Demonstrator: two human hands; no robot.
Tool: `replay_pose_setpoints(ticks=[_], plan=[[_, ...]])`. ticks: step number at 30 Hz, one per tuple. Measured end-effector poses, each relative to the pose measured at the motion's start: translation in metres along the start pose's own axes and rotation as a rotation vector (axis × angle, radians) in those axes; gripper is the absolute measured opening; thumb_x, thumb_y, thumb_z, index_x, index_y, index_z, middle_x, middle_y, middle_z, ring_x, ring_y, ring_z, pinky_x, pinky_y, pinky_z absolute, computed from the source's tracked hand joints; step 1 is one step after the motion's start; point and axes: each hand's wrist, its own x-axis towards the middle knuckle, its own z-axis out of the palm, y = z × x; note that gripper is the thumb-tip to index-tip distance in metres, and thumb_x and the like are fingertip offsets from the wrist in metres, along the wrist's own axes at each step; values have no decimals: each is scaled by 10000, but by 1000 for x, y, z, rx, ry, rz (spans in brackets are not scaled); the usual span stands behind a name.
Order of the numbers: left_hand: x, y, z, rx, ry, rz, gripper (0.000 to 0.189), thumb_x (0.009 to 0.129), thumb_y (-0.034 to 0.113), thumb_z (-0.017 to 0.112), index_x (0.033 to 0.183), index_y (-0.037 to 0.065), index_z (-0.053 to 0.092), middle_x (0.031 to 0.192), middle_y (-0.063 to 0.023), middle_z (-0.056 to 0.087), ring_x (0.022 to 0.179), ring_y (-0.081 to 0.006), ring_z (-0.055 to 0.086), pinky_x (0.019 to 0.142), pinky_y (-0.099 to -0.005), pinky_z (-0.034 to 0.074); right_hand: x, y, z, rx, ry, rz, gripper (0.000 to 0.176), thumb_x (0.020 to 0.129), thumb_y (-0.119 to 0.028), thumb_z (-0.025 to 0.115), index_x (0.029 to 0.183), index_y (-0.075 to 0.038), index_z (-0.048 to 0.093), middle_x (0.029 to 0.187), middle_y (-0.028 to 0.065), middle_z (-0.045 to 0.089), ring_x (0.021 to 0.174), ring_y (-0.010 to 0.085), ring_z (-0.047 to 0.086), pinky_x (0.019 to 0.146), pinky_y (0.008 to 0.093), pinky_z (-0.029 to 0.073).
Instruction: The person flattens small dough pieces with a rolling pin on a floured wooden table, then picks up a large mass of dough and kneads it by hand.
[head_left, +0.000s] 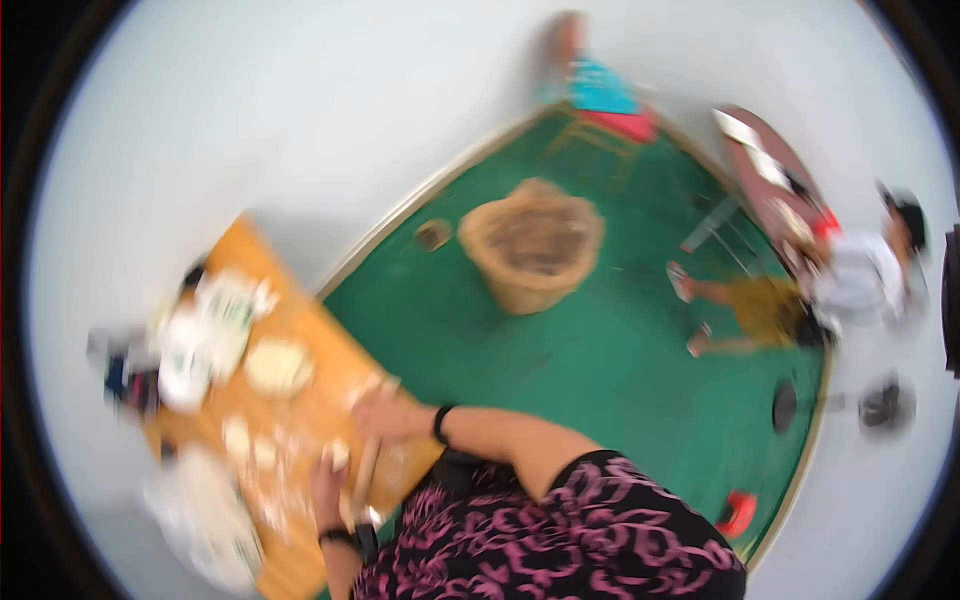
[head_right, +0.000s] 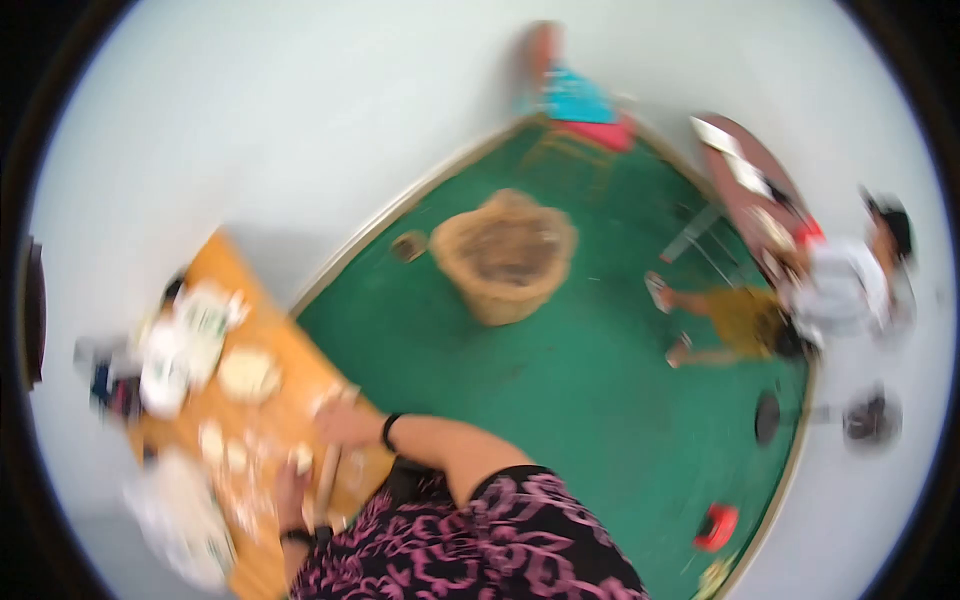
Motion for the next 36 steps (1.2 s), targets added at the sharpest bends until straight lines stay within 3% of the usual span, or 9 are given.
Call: replay_pose_setpoints(ticks=[1, 2, 4, 6, 9, 16, 22, 28, 36], plan=[[-11, 13, 19, 107, 119, -42, 295, 904, 176, 474, 1095, -33, 557, 1034, -133, 611, 924, -222, 611, 749, -325, 528, -2, 1, -1, 82, 72, 13, 100, 693, -199, 560, 679, -108, 600, 804, 97, 577, 855, 292, 550, 795, 432, 434], [-21, 26, 31, 276, 138, 0, 309, 891, 173, 480, 1106, -28, 573, 998, -122, 629, 918, -207, 617, 736, -318, 530, -4, 4, 11, 144, -123, 123, 106, 694, -194, 552, 678, -101, 598, 787, 100, 579, 822, 290, 553, 761, 424, 440], [-6, 11, 14, 482, 252, 28, 323, 856, 222, 559, 1107, 26, 616, 925, -56, 645, 814, -148, 601, 653, -268, 485, -3, 9, -8, 55, -77, -34, 77, 666, -173, 564, 685, -113, 607, 786, 96, 564, 828, 279, 553, 718, 425, 445], [-18, 21, 20, 409, 292, -43, 304, 832, 237, 609, 1048, 24, 640, 843, -35, 637, 755, -108, 584, 628, -244, 472, -10, 18, -7, 198, -210, -46, 231, 605, -180, 690, 814, -114, 619, 1064, 120, 545, 1059, 338, 496, 876, 470, 394], [-19, 7, 13, 62, 294, -220, 198, 829, 210, 639, 915, 32, 645, 800, -32, 639, 735, -93, 600, 590, -213, 469, 1, 17, -30, 208, -244, -85, 326, 589, -176, 735, 878, -112, 599, 1162, 105, 504, 1131, 288, 462, 909, 417, 351], [-23, 11, 20, 777, 394, 53, 169, 721, 150, 673, 834, 25, 673, 734, -123, 651, 655, -215, 630, 619, -321, 492, 15, 15, -30, 177, -303, -40, 311, 627, -177, 734, 910, -105, 627, 1185, 103, 508, 1129, 285, 463, 916, 408, 350], [-5, 26, 12, 994, 134, 144, 202, 769, 200, 628, 885, 45, 686, 766, -116, 667, 715, -212, 634, 637, -322, 485, 47, 18, -23, 177, -361, -79, 340, 682, -268, 709, 966, -103, 621, 1215, 100, 500, 1181, 286, 424, 969, 435, 315], [4, 35, 9, 826, 46, 114, 186, 758, 194, 613, 840, 46, 692, 774, -162, 654, 703, -273, 631, 650, -345, 487, 64, 9, -14, -89, -322, -148, 491, 791, -441, 573, 1137, -95, 541, 1266, 107, 471, 1234, 282, 373, 999, 468, 277], [-8, 22, 13, 746, 303, 24, 182, 708, 176, 664, 799, 19, 675, 770, -158, 657, 702, -286, 637, 663, -345, 501, 49, 9, -9, -116, -335, -99, 516, 821, -426, 543, 1211, -90, 513, 1335, 116, 424, 1283, 263, 337, 1027, 498, 223]])
